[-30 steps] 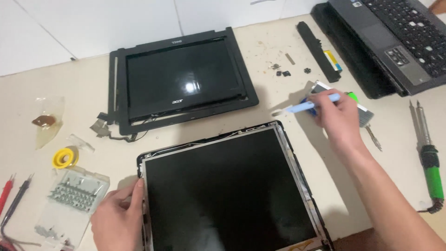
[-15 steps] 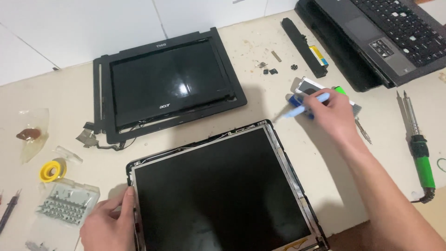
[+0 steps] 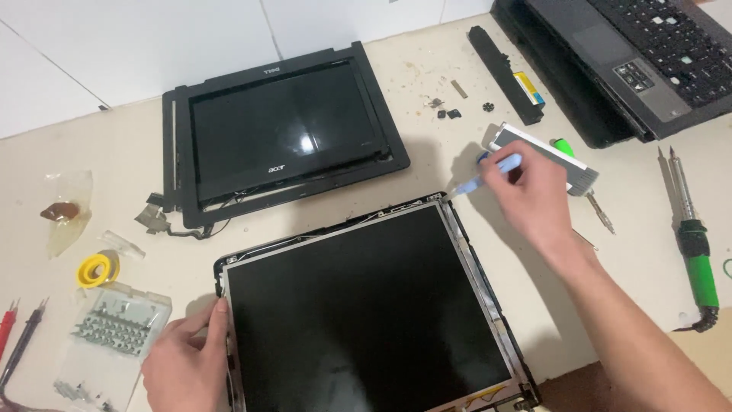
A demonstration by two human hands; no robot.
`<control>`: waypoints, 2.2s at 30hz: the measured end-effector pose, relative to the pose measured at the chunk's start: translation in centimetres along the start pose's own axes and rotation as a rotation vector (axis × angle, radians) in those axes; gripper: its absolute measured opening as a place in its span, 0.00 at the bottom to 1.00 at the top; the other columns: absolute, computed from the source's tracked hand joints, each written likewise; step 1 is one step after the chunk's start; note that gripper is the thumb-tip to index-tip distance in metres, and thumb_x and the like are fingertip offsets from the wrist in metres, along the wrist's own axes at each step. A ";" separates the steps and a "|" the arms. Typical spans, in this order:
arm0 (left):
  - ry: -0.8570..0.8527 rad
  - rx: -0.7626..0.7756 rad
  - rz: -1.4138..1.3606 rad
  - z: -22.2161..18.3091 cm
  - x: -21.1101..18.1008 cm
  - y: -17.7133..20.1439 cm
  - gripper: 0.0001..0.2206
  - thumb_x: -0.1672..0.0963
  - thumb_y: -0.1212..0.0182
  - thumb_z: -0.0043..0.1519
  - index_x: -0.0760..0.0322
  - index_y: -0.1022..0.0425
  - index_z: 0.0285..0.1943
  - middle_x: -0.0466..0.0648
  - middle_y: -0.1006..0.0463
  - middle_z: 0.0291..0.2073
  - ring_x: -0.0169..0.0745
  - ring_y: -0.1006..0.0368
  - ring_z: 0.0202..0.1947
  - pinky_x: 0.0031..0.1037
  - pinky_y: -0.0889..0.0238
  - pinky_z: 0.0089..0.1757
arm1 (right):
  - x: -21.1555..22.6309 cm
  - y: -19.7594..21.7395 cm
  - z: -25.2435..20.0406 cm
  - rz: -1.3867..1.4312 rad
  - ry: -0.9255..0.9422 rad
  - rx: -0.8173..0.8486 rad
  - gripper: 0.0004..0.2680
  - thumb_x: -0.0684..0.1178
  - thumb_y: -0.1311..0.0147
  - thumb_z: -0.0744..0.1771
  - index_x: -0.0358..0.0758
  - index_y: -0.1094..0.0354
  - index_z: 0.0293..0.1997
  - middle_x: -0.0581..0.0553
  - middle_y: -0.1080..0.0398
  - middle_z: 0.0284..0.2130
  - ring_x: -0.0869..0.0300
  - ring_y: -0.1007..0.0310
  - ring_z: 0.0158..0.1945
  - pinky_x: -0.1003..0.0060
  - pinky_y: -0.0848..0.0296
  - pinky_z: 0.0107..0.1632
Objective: Removing the plastic bezel and the LCD panel from a laptop lid assembly using prying tools.
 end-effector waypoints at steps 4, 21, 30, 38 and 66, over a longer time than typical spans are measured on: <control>-0.105 0.007 -0.034 -0.2 -0.3 0.5 0.18 0.42 0.48 0.61 0.42 0.17 0.51 0.49 0.20 0.39 0.59 0.25 0.45 0.44 0.36 0.47 | 0.5 -0.5 -0.5 -0.115 0.215 0.042 0.05 0.49 0.47 0.67 0.44 0.33 0.34 0.51 0.34 0.18 0.63 0.41 0.23 0.66 0.41 0.34; -0.098 0.135 -0.109 -2.0 -2.1 1.9 0.19 0.43 0.50 0.61 0.43 0.21 0.54 0.46 0.25 0.49 0.55 0.29 0.51 0.46 0.35 0.48 | 6.8 -6.4 -5.4 0.258 -0.029 0.242 0.08 0.49 0.45 0.67 0.35 0.24 0.42 0.41 0.22 0.26 0.60 0.23 0.26 0.71 0.25 0.29; -0.051 0.149 -0.080 -2.2 -2.6 2.5 0.22 0.42 0.49 0.60 0.45 0.22 0.58 0.45 0.26 0.51 0.52 0.28 0.52 0.46 0.35 0.49 | 5.4 -5.7 -3.8 0.129 -0.149 0.210 0.07 0.48 0.48 0.69 0.37 0.28 0.41 0.42 0.25 0.26 0.59 0.28 0.26 0.65 0.30 0.24; -0.039 0.197 -0.091 -2.4 -2.3 2.6 0.23 0.42 0.50 0.60 0.44 0.25 0.61 0.42 0.26 0.53 0.48 0.28 0.52 0.44 0.35 0.50 | 5.0 -6.1 -3.0 0.404 -0.157 0.164 0.07 0.45 0.49 0.69 0.34 0.28 0.37 0.41 0.30 0.21 0.59 0.35 0.20 0.68 0.34 0.23; -0.103 0.229 -0.087 -2.4 -2.2 3.1 0.23 0.43 0.51 0.61 0.45 0.27 0.62 0.46 0.26 0.51 0.52 0.30 0.52 0.44 0.35 0.49 | 11.0 -8.3 -3.2 -0.030 0.091 0.366 0.07 0.50 0.49 0.69 0.39 0.32 0.37 0.46 0.32 0.18 0.64 0.42 0.16 0.68 0.46 0.22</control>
Point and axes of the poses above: each hand's wrist, its own z-axis towards the middle knuckle, its own y-axis out of the back of the hand, x = y × z, the point moved 3 cm from there along z, towards the middle knuckle
